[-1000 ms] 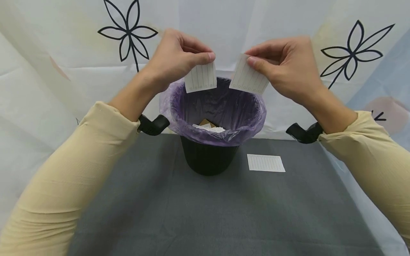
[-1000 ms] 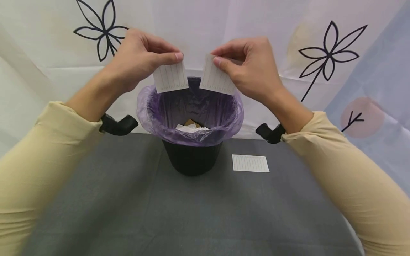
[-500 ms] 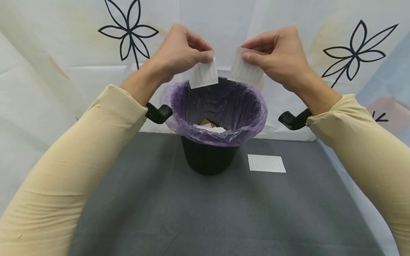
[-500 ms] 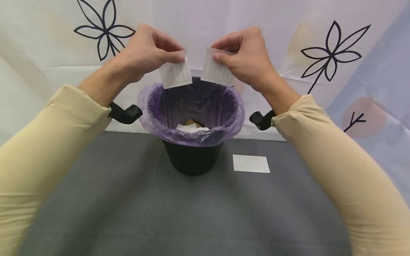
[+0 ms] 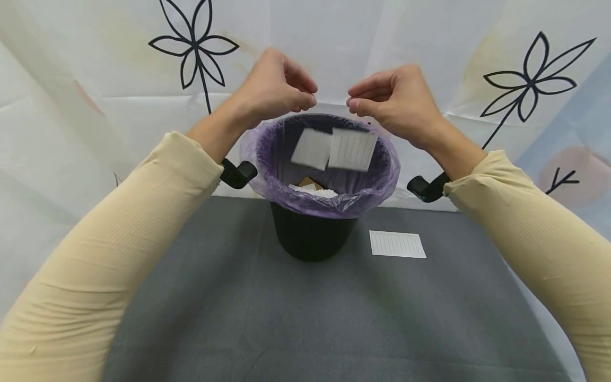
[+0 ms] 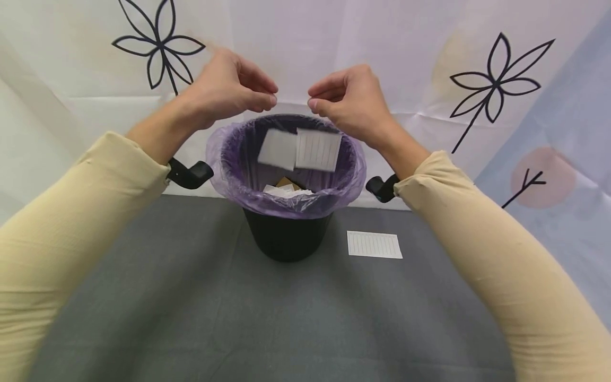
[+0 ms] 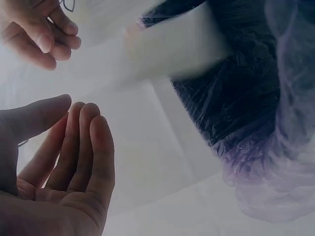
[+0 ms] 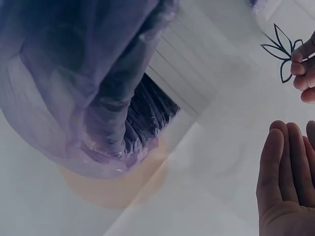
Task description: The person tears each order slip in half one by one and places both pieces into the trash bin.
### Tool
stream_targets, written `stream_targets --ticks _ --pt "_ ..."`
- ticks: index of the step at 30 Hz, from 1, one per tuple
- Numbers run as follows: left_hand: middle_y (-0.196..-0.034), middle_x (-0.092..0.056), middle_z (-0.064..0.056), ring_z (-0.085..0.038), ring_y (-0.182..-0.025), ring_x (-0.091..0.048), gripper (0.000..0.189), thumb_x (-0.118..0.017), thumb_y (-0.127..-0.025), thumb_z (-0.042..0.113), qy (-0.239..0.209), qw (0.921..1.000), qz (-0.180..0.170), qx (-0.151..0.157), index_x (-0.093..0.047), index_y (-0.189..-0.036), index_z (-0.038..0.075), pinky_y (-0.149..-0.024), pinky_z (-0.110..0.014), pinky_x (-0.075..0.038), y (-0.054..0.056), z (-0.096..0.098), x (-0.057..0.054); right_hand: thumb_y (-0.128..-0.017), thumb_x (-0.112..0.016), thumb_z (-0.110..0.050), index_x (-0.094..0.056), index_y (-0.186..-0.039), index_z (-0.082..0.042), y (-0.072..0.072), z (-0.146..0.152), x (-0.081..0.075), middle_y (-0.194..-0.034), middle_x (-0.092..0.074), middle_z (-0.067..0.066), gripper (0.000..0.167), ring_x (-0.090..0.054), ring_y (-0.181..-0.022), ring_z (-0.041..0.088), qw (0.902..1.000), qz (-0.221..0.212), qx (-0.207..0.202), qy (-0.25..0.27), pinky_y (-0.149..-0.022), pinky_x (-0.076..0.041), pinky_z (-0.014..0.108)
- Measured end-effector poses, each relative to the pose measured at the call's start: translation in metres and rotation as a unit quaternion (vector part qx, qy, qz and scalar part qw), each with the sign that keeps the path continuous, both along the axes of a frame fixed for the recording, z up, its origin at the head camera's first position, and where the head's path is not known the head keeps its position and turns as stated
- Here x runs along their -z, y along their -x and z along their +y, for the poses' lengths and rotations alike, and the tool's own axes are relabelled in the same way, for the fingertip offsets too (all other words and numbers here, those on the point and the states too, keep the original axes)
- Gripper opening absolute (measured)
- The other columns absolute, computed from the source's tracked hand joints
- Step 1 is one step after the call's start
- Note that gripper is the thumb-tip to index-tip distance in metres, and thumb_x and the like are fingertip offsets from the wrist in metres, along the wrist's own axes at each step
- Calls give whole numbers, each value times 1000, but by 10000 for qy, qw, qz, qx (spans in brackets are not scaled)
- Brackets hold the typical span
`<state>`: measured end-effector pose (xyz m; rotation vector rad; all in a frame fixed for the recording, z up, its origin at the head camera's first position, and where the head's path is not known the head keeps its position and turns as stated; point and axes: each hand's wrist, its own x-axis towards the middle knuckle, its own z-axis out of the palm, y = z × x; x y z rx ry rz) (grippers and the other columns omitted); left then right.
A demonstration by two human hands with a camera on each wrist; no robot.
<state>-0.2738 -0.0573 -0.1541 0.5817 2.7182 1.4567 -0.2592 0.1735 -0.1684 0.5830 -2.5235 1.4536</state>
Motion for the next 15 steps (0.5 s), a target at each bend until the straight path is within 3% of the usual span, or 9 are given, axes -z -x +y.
stream_targets --ticks 7,15 --pt "-101 -73 -7 -17 -91 -66 25 -73 -92 11 128 9999 101 15 -73 -116 2 -82 -28 -52 -6 -4 3 -89 -77 -4 -75 -109 6 -7 5 5 -89 -77 2 22 -73 -82 10 9999 -3 -101 -84 -77 -56 21" --pt "-104 -74 -8 -19 -93 -67 23 -75 -92 13 -199 9993 246 211 -75 -113 3 -82 -30 -52 -25 -8 9 -91 -78 -12 -76 -112 2 -25 15 12 -98 -77 2 25 -73 -88 11 9994 50 -209 -263 -81 -55 21"
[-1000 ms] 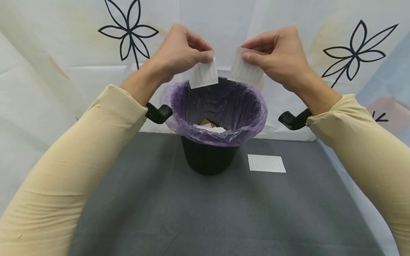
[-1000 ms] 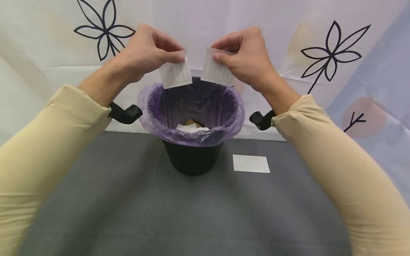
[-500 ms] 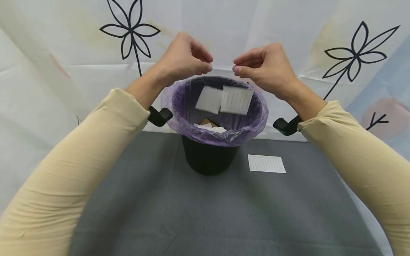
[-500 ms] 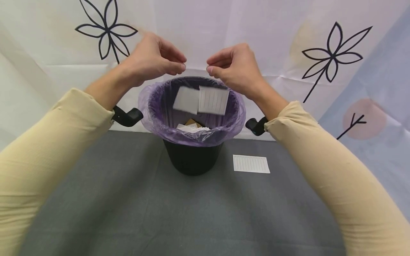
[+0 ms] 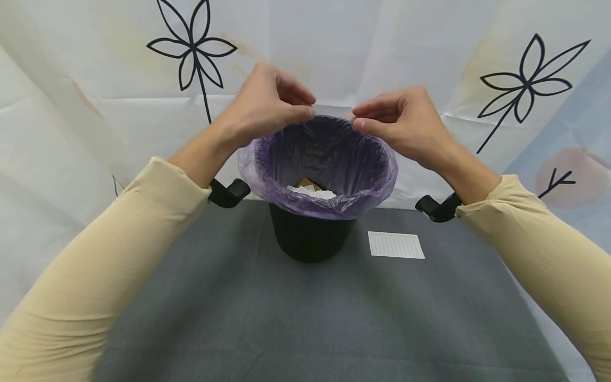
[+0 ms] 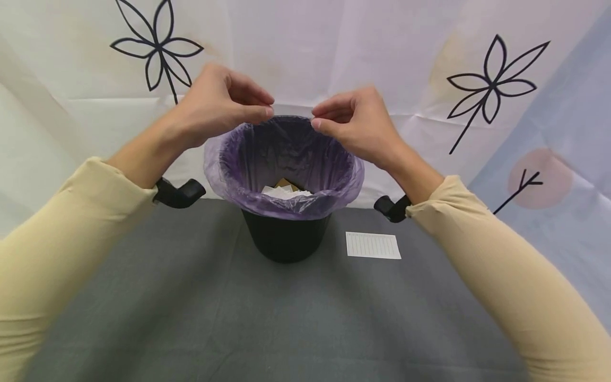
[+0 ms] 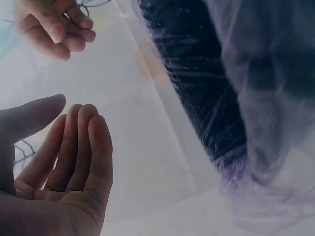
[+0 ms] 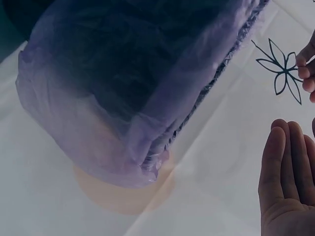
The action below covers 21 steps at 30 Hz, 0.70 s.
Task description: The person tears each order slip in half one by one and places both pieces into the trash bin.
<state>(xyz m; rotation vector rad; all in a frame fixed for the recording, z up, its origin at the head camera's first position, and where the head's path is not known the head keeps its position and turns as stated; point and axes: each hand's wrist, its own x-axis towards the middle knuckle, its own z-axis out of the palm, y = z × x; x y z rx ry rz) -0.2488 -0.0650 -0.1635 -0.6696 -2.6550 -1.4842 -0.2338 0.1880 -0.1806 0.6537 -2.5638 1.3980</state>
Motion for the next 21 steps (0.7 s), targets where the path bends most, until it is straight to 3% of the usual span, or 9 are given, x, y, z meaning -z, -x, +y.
stream_targets --ticks 4,12,16,21 --pt "-102 -75 -8 -20 -91 -70 21 -77 -91 13 -234 9996 44 135 -76 -110 3 -79 -30 -53 -13 -1 6 -90 -78 -11 -77 -112 0 -13 6 2 -100 -77 3 24 -74 -91 12 9997 37 -39 227 -83 -55 21" --pt "-98 -76 -8 -19 -89 -72 17 -79 -88 8 -574 9970 195 480 -77 -104 3 -85 -31 -54 -41 2 19 -91 -77 -8 -75 -112 3 -43 22 7 -101 -77 3 24 -73 -94 15 9980 275 -61 557 -84 -54 21" --pt "-96 -76 -7 -19 -85 -72 17 -80 -88 8 -651 9947 335 724 -78 -104 3 -81 -31 -56 -57 4 28 -90 -75 0 -74 -112 6 -58 30 15 -102 -77 7 23 -74 -94 17 9938 281 -346 1014 -84 -55 22" --pt "-93 -76 -4 -16 -81 -72 18 -80 -87 6 -878 9885 510 1119 -77 -104 2 -80 -31 -58 -76 7 43 -89 -74 5 -73 -114 7 -73 39 29 -105 -76 9 25 -73 -96 19 9922 326 -503 1093 -84 -55 22"
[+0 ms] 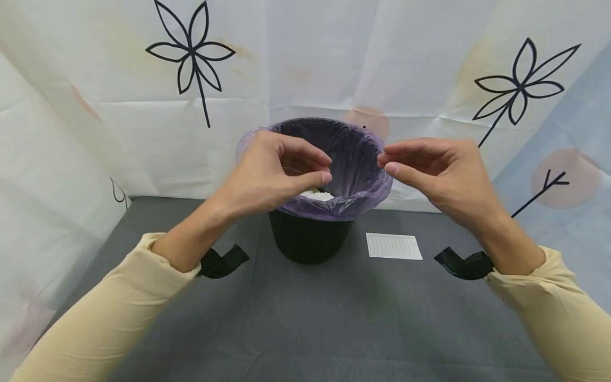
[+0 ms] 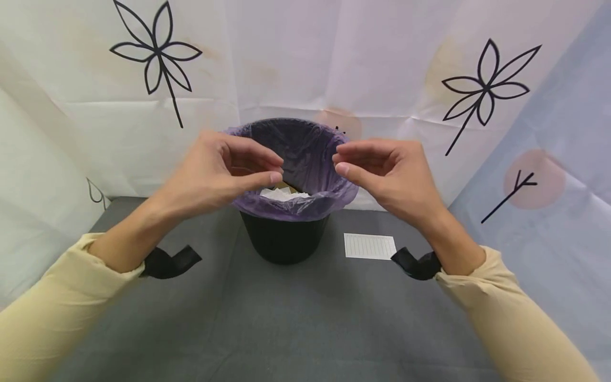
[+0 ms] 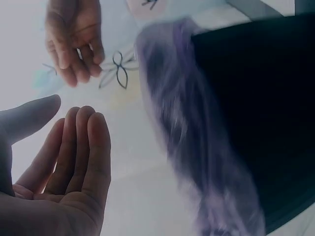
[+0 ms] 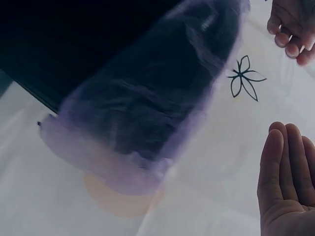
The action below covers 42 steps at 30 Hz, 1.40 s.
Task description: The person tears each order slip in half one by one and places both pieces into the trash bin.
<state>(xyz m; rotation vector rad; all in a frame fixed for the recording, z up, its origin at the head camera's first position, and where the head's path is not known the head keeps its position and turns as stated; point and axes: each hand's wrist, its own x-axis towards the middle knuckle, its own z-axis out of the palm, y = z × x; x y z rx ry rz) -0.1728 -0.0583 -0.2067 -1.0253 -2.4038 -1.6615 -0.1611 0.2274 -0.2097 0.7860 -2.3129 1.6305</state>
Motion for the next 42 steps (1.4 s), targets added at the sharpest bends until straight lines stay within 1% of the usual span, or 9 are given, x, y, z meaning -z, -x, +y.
stream_targets --ticks 9,14,19,23,28,33,35,39,42 --pt "-92 -75 0 -9 -82 -70 16 -79 -87 5 -343 9989 185 256 -76 -102 0 -76 -30 -58 -29 18 35 -87 -73 11 -70 -117 10 -16 20 37 -106 -76 9 30 -73 -96 18 9997 -48 213 78 -84 -56 22" --pt "-93 -75 0 -4 -83 -69 17 -79 -87 5 -402 9987 141 288 -76 -103 3 -79 -27 -57 -41 34 61 -88 -72 11 -72 -117 6 -22 34 60 -105 -77 7 30 -74 -95 15 9979 -269 537 234 -82 -56 21" --pt "-97 -75 -4 -3 -85 -69 21 -79 -87 3 -451 9982 -80 380 -75 -107 1 -81 -25 -57 -46 51 90 -89 -73 7 -71 -118 5 -22 49 87 -105 -77 5 28 -74 -95 13 9941 -561 874 313 -83 -55 20" --pt "-101 -74 -7 -6 -87 -68 23 -79 -87 3 -339 9983 -262 401 -74 -110 -1 -82 -22 -55 -46 65 112 -92 -72 5 -70 -119 6 -19 62 112 -106 -77 2 28 -73 -97 11 9903 -818 1051 394 -84 -54 19" --pt "-104 -74 -9 -8 -90 -68 26 -79 -88 5 -104 9981 -584 188 -73 -113 0 -84 -22 -55 -40 81 139 -94 -71 0 -69 -121 5 -11 80 144 -107 -76 -2 27 -72 -98 7 9850 -1183 1179 427 -84 -54 18" --pt "-109 -73 -11 -13 -97 -68 29 -78 -90 8 98 9955 -938 -99 -71 -117 0 -87 -22 -53 -33 96 166 -96 -72 -12 -65 -126 6 -3 97 173 -108 -74 -8 36 -70 -98 1 9745 -1568 1593 -221 -82 -53 15" --pt "-110 -73 -9 -15 -99 -68 30 -78 -90 9 209 9939 -1061 -205 -71 -118 0 -88 -22 -53 -30 102 176 -96 -73 -18 -63 -129 8 0 104 183 -110 -74 -5 43 -68 -97 -2 9679 -1721 1747 -545 -81 -52 13" --pt "-110 -72 -6 -13 -100 -68 32 -78 -90 12 451 9906 -1236 -364 -70 -120 1 -89 -23 -53 -26 112 193 -95 -74 -28 -62 -132 7 7 116 201 -116 -73 14 52 -65 -93 -8 9548 -1854 1994 -1194 -78 -49 11" --pt "-111 -72 -7 -12 -99 -67 34 -78 -91 14 613 9883 -1325 -445 -70 -121 1 -88 -23 -52 -22 120 203 -94 -75 -32 -63 -132 6 14 121 212 -120 -70 22 55 -68 -95 1 9437 -1868 2133 -1706 -74 -49 12"
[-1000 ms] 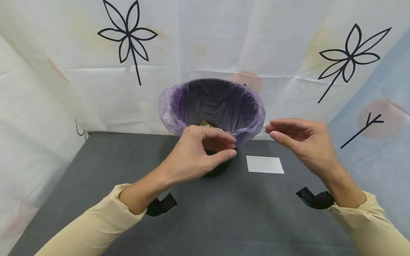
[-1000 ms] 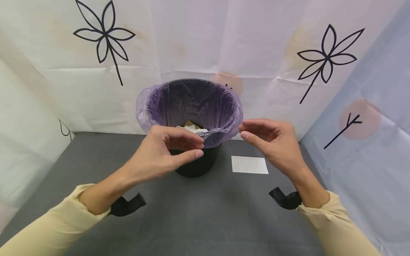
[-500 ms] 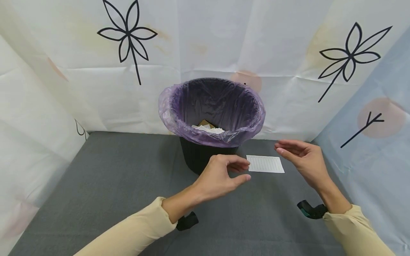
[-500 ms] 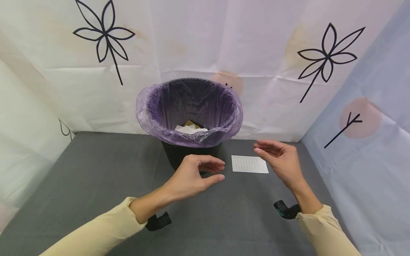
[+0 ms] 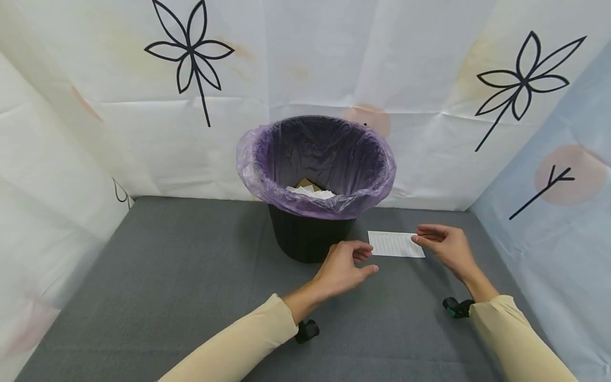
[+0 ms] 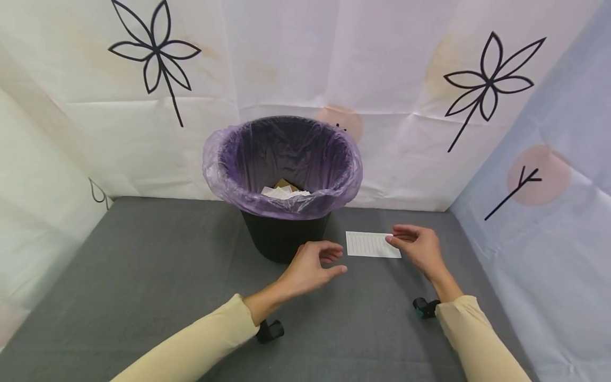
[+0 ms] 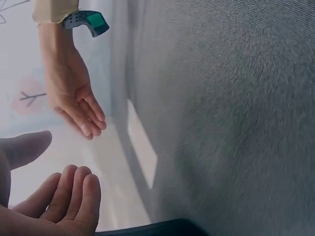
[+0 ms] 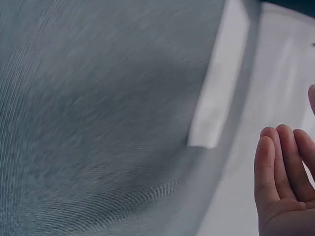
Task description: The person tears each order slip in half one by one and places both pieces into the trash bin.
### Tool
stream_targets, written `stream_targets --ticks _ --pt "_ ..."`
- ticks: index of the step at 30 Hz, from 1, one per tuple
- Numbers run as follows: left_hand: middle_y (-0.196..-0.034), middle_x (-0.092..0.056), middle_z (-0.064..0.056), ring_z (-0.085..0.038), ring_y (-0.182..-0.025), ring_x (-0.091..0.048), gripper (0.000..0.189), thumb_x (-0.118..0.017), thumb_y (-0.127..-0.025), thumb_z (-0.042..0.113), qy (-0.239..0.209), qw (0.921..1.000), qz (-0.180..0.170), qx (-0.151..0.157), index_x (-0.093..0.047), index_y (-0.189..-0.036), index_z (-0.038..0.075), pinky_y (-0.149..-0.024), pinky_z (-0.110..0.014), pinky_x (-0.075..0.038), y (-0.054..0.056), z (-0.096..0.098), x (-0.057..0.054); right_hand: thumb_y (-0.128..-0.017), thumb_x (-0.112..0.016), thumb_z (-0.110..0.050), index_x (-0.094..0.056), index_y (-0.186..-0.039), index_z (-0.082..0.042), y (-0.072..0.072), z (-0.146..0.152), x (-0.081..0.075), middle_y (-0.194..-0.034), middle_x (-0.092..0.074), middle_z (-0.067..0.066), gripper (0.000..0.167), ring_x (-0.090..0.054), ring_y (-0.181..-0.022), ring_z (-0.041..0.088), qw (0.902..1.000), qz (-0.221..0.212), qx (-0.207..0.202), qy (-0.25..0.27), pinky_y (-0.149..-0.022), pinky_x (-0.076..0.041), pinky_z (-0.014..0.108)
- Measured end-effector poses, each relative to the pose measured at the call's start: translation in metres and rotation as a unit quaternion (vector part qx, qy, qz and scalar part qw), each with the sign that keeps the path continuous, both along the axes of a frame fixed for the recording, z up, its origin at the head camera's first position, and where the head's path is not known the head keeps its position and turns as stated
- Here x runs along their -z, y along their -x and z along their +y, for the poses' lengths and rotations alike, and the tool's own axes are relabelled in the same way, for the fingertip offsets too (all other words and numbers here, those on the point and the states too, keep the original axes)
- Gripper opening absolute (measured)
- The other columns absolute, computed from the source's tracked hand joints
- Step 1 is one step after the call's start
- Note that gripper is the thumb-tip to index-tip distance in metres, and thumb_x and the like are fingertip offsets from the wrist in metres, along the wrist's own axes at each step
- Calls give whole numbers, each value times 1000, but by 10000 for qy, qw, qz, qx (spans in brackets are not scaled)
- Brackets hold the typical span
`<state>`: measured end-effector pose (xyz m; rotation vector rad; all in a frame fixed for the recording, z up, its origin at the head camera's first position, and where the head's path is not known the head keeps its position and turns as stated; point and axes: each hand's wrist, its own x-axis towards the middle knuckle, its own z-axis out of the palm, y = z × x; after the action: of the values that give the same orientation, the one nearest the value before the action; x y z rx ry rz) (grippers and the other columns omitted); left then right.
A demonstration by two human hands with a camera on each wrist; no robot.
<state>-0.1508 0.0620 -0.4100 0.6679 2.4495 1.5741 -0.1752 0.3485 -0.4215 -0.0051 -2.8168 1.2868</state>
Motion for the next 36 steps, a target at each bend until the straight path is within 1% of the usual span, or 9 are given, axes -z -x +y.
stream_targets --ticks 3,6,9,13,16,19,24,30,36 --pt "-112 -72 -7 -13 -99 -68 36 -79 -90 16 171 9997 -135 -119 -70 -122 2 -88 -23 -52 5 10 9 -93 -76 -35 -63 -131 7 8 4 10 -122 -68 24 58 -71 -102 22 9985 -116 -40 -525 -75 -54 21" --pt "-114 -72 -5 -15 -102 -68 39 -79 -90 17 331 9987 -306 -225 -69 -124 2 -88 -23 -52 10 20 16 -92 -78 -33 -62 -129 10 16 5 17 -122 -67 27 59 -68 -107 39 9950 -134 -144 -983 -80 -58 37" --pt "-116 -72 -5 -16 -105 -68 41 -79 -90 17 418 9977 -457 -278 -68 -126 2 -90 -25 -52 16 29 21 -89 -81 -27 -62 -126 14 23 4 24 -119 -66 31 59 -67 -106 44 9898 15 -271 -1399 -85 -55 52" --pt "-120 -71 -7 -18 -110 -67 42 -78 -90 16 487 9965 -596 -317 -66 -128 1 -93 -26 -51 23 38 26 -86 -83 -23 -61 -124 18 30 3 31 -111 -65 34 60 -63 -99 46 9812 244 -425 -1865 -85 -49 59" --pt "-123 -70 -8 -18 -112 -66 43 -78 -90 15 589 9958 -607 -355 -66 -128 0 -94 -26 -50 27 42 30 -84 -84 -23 -59 -123 21 33 2 34 -106 -61 34 64 -58 -96 45 9765 291 -565 -2060 -84 -46 60" --pt "-124 -69 -10 -20 -114 -65 44 -78 -90 14 688 9952 -584 -373 -65 -129 -1 -94 -26 -50 31 45 36 -83 -84 -23 -57 -123 23 35 1 36 -110 -57 38 66 -55 -100 49 9728 257 -722 -2188 -86 -44 62" --pt "-124 -69 -12 -21 -116 -65 46 -78 -89 13 858 9940 -584 -343 -64 -130 -3 -96 -27 -50 35 46 42 -84 -84 -22 -61 -116 23 35 0 35 -112 -56 39 60 -54 -105 52 9691 222 -917 -2278 -89 -43 63" --pt "-126 -68 -12 -21 -118 -64 47 -76 -90 11 853 9938 -657 -261 -62 -132 -4 -98 -28 -49 36 46 45 -80 -87 -19 -70 -104 13 33 -2 33 -98 -62 25 44 -58 -92 40 9803 222 -697 -1834 -80 -47 54" --pt "-127 -68 -11 -20 -119 -63 48 -77 -90 12 804 9935 -763 -273 -62 -133 -3 -99 -27 -48 36 47 47 -83 -86 -16 -63 -98 5 30 -4 30 -87 -66 14 34 -56 -74 22 9931 -21 -347 -1118 -64 -44 34"
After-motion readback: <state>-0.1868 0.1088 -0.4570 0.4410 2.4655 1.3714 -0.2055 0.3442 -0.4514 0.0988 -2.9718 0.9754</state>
